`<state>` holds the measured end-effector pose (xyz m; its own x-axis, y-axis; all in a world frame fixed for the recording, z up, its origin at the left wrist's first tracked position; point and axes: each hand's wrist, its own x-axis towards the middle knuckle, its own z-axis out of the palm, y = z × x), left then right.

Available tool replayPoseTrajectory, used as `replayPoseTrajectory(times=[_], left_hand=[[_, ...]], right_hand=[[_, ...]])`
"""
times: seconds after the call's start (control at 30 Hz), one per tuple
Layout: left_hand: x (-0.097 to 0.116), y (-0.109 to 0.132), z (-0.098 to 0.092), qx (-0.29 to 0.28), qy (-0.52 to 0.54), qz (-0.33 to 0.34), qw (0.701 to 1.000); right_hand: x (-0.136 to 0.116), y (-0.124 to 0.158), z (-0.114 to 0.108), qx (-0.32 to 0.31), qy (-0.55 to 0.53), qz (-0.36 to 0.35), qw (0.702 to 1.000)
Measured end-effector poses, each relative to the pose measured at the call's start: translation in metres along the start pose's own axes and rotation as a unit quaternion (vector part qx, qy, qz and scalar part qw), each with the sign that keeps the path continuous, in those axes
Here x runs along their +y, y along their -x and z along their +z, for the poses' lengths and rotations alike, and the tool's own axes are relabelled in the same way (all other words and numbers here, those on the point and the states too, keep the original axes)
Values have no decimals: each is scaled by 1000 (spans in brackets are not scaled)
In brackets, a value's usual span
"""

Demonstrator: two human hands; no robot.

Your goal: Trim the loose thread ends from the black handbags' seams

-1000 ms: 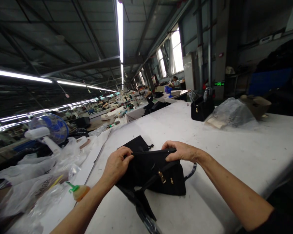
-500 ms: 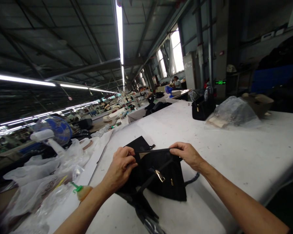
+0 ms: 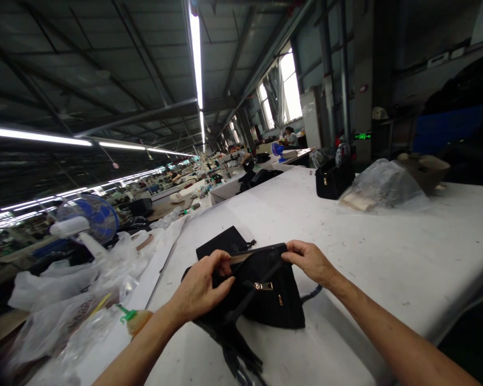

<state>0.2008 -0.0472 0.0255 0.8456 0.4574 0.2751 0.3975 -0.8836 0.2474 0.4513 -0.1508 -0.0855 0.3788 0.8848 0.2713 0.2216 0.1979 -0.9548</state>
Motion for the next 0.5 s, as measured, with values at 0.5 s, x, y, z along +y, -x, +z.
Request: replayPoseTrajectory(times=[0.5], left_hand=[[1,-22,10,-27,-137,61,988]], right_hand=[[-14,8,18,-11,80,-39,996]])
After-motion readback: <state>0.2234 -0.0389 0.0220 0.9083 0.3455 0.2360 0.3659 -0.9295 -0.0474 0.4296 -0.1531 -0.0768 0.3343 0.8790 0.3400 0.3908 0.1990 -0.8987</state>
